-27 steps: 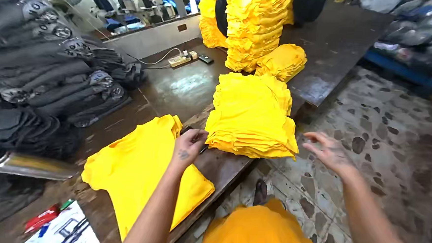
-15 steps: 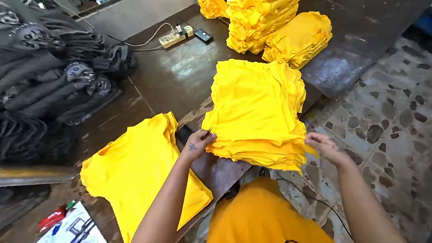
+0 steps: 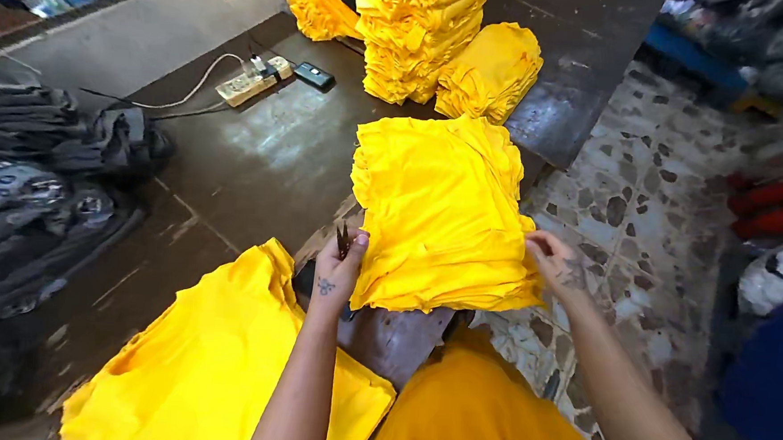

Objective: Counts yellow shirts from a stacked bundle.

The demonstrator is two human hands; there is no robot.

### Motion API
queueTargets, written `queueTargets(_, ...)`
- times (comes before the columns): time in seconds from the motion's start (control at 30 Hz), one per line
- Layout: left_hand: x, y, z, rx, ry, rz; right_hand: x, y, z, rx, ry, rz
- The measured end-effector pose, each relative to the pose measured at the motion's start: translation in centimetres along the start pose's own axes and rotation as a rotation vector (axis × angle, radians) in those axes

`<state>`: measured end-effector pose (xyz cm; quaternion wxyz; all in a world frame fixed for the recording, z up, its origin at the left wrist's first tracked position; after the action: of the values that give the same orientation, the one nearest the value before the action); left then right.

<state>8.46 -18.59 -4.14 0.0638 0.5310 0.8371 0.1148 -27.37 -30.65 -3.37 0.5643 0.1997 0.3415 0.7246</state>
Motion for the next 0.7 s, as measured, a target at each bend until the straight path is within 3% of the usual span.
queueTargets(0.1,-0.9,-1.9,-0.2,-0.140,-0.064,0.211,-0.6,-3.4,3.0,0.087,0.184,0.147)
queueTargets(0.17,-0.4,-1.5,1.4,-0.255,-0.043,0.282,-0.6,-5.6,1.2,0.167,0.156,0.339)
queueTargets(0.27,1.0,-0.4,1.1,-0.342,-0.020,0.369,0.4,-3.9,-0.5,0.155,0.105,0.355)
queueTargets(0.37,2.2,-1.8,2.4,-0.443,0.072,0.579,2.2,-2.6,-2.5,0.123,0.002,0.451)
queueTargets(0.57,-0.8,-1.7,3.0,-0.354,0.105,0.413,-1.4,-1.2,-3.2,0.027,-0.041,0.305)
queueTargets(0.7,-3.1,-3.4,6.7,-0.301,0.288,0.392,-4.6,-3.9,-5.9,0.250,-0.186,0.427)
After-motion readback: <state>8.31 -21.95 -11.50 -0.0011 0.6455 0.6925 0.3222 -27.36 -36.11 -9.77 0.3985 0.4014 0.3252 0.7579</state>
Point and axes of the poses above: each hand's wrist, its own x-axis away from the middle knuckle, its own y-axis out of the back of the hand, z = x × y, the point moved 6 cm from there along -x, towards the middle knuckle
